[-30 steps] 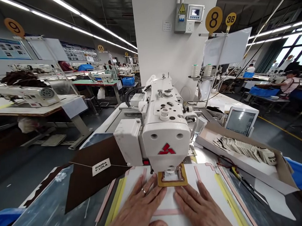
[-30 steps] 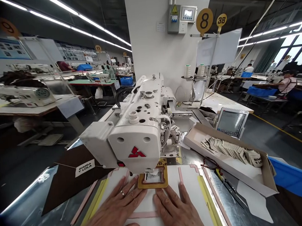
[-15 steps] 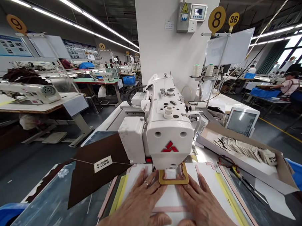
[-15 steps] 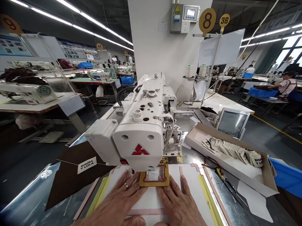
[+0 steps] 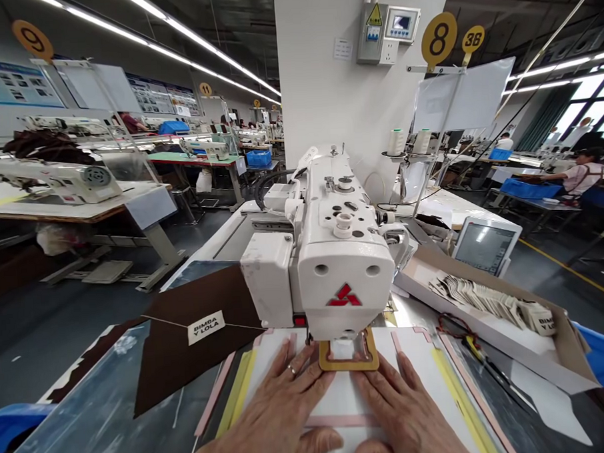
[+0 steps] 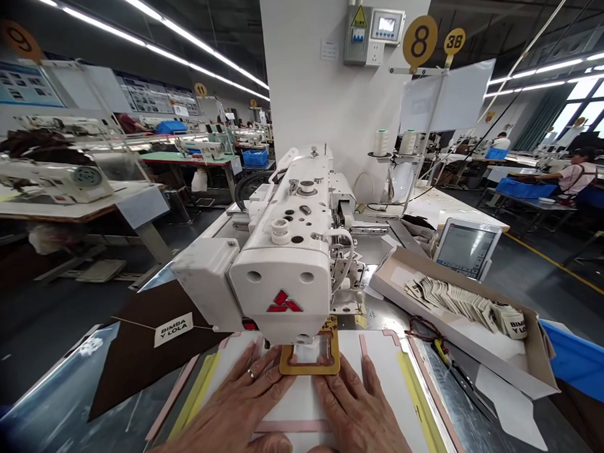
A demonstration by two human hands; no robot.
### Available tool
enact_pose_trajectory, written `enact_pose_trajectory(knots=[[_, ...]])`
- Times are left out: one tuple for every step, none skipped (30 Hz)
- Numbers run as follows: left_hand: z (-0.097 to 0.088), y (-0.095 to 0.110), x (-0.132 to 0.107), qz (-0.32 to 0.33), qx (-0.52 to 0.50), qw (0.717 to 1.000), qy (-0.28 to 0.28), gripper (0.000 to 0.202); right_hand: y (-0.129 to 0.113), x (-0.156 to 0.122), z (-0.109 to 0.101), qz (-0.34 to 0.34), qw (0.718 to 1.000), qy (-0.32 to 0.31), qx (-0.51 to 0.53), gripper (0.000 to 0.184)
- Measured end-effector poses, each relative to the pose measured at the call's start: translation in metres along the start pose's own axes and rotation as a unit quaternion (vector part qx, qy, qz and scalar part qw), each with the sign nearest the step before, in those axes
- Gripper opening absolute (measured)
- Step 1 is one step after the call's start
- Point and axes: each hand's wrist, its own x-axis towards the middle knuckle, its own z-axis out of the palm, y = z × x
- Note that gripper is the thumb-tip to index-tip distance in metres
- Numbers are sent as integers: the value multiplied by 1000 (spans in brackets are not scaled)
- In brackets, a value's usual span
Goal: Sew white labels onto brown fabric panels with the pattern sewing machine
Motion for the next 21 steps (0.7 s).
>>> enact_pose_trajectory(knots=[[1, 0, 0, 1, 3, 1000, 5, 79, 0, 0, 0, 1, 1000, 1, 1, 78], [2, 0, 0, 2, 5, 1000, 8, 80, 0, 0, 0, 1, 1000, 2, 3, 79], [3, -1, 0, 3, 7, 1000, 10, 80, 0, 0, -1, 2, 1000, 1, 5, 79], [4, -1, 0, 2, 9, 1000, 9, 80, 1, 0, -1, 3, 1000, -2, 9, 79], [4, -1, 0, 1, 11, 1000, 8, 80, 1, 0, -2, 4, 1000, -7, 14, 79], [5, -2, 0, 0, 14, 1000, 7, 80, 1, 1, -3, 5, 1000, -13, 19, 79], [6, -3, -1, 2, 17, 1000, 7, 79, 1, 2, -4, 8, 999, -20, 24, 79], [7, -3, -1, 6, 20, 1000, 8, 78, 0, 2, -6, 13, 999, -27, 28, 80], [8, -4, -1, 11, 22, 1000, 10, 78, 0, 3, -7, 17, 999, -32, 32, 80], [8, -5, -1, 16, 24, 999, 14, 78, -1, 3, -8, 20, 999, -37, 33, 80], [9, -5, 0, 20, 26, 999, 18, 78, -1, 3, -9, 22, 998, -42, 33, 81], [9, -5, 0, 22, 27, 999, 20, 78, -1, 3, -10, 23, 998, -47, 31, 81], [9, -4, 1, 22, 29, 999, 24, 78, -1, 1, -10, 23, 998, -51, 29, 83], [9, -4, 1, 19, 30, 999, 26, 78, 0, 0, -9, 18, 998, -53, 26, 85], [9, -3, 1, 16, 32, 999, 28, 79, 1, -1, -7, 8, 998, -52, 22, 88], [8, -3, 0, 12, 35, 999, 30, 80, 3, -2, -4, -4, 999, -50, 18, 92], [7, -4, -2, 9, 38, 999, 30, 80, 4, -3, 0, -17, 999, -47, 17, 94], [7, -5, -4, 8, 45, 998, 32, 81, 5, -2, 4, -26, 998, -46, 18, 96], [7, -6, -5, 11, 54, 998, 37, 81, 4, 0, 7, -29, 998, -51, 22, 97], [8, -7, -6, 21, 67, 996, 49, 81, 3, 4, 8, -27, 997, -60, 29, 97], [10, -8, -4, 37, 82, 993, 72, 80, -1, 8, 7, -20, 996, -76, 40, 95]])
